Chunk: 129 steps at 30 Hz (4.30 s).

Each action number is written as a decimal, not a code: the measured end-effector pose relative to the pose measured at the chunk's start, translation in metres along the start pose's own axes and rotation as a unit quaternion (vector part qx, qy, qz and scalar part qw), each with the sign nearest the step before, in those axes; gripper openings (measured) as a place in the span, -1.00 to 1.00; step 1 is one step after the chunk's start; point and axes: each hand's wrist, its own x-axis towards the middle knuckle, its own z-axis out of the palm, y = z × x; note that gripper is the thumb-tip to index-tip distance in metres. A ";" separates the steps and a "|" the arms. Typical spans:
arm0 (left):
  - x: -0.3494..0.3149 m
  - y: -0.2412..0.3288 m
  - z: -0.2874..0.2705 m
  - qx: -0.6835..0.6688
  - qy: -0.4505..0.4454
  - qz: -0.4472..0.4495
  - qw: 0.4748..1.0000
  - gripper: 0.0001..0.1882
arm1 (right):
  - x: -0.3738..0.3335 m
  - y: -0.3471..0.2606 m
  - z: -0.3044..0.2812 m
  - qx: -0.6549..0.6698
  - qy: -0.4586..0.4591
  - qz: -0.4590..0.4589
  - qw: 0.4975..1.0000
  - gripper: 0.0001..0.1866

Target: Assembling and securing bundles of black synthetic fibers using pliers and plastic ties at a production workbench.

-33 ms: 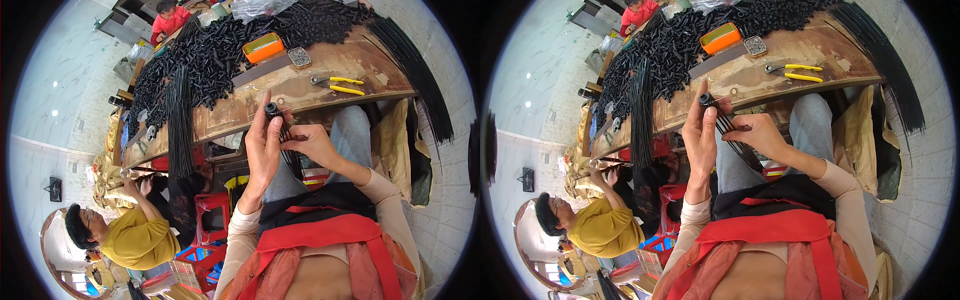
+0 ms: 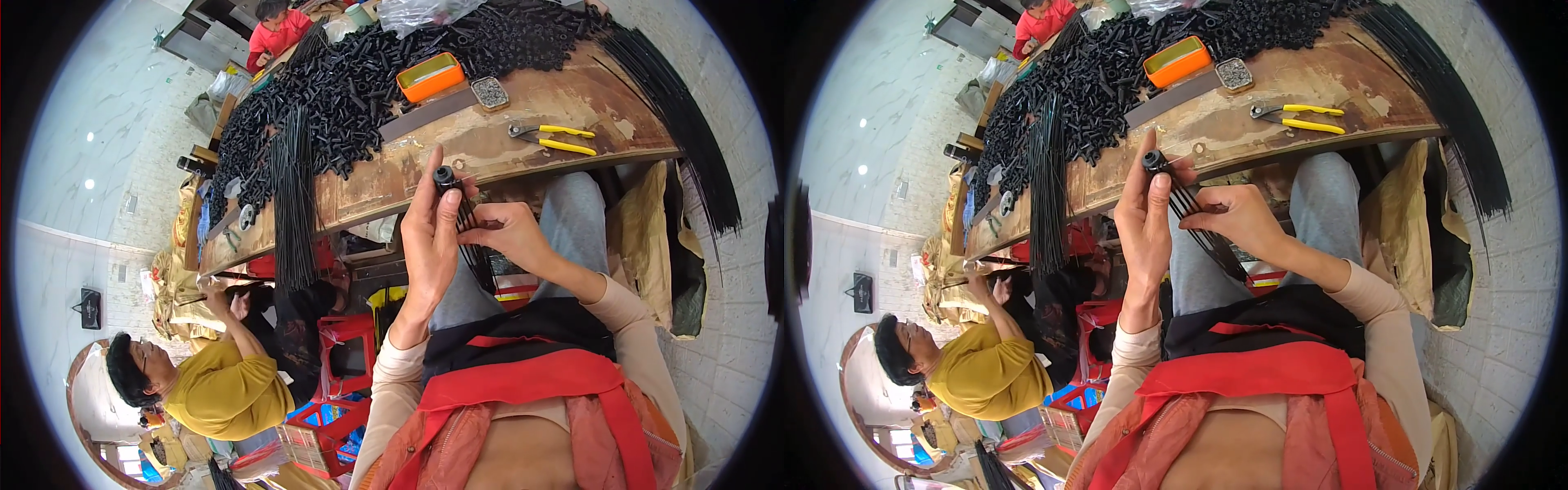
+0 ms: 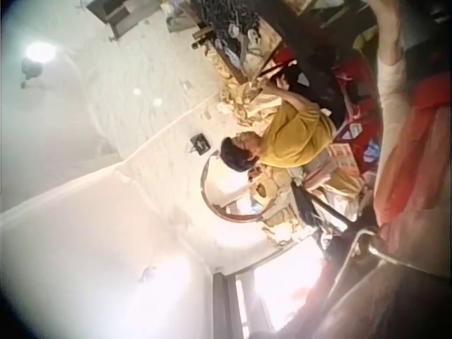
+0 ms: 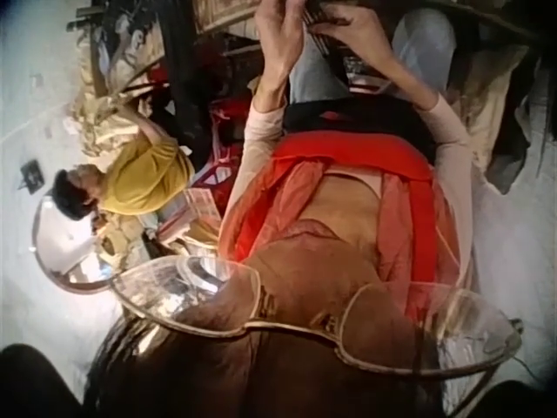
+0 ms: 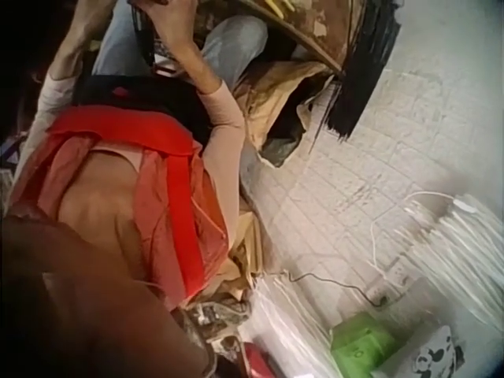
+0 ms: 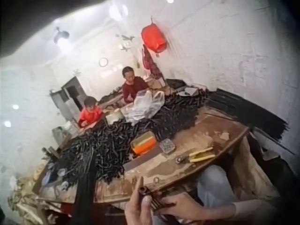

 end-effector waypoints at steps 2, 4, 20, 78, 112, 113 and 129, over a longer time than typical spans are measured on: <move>0.001 -0.003 0.000 0.026 -0.002 0.006 1.000 -0.51 | 0.002 0.001 0.000 0.004 -0.002 0.008 1.000 -0.83; -0.001 -0.001 0.006 0.083 0.028 0.020 0.996 -0.50 | 0.004 0.001 0.002 -0.020 -0.007 -0.005 1.000 -0.91; 0.001 -0.013 0.005 0.149 0.063 0.057 0.985 -0.43 | 0.008 0.012 0.013 -0.055 0.018 -0.048 0.997 -0.87; -0.013 -0.024 -0.048 -0.282 -0.120 -0.072 0.949 -0.44 | 0.012 -0.021 -0.081 -0.075 -0.167 0.216 0.959 -0.67; -0.061 -0.030 -0.040 -0.178 -0.201 0.011 0.963 -0.43 | -0.033 -0.087 -0.034 -0.250 -0.118 -0.306 0.911 -0.73; -0.060 -0.027 -0.039 -0.180 -0.196 0.011 0.964 -0.43 | -0.033 -0.090 -0.034 -0.249 -0.119 -0.306 0.911 -0.73; -0.048 -0.011 -0.039 -0.198 -0.140 -0.009 0.970 -0.22 | -0.053 -0.051 -0.031 -0.434 -0.022 -0.226 0.872 -0.41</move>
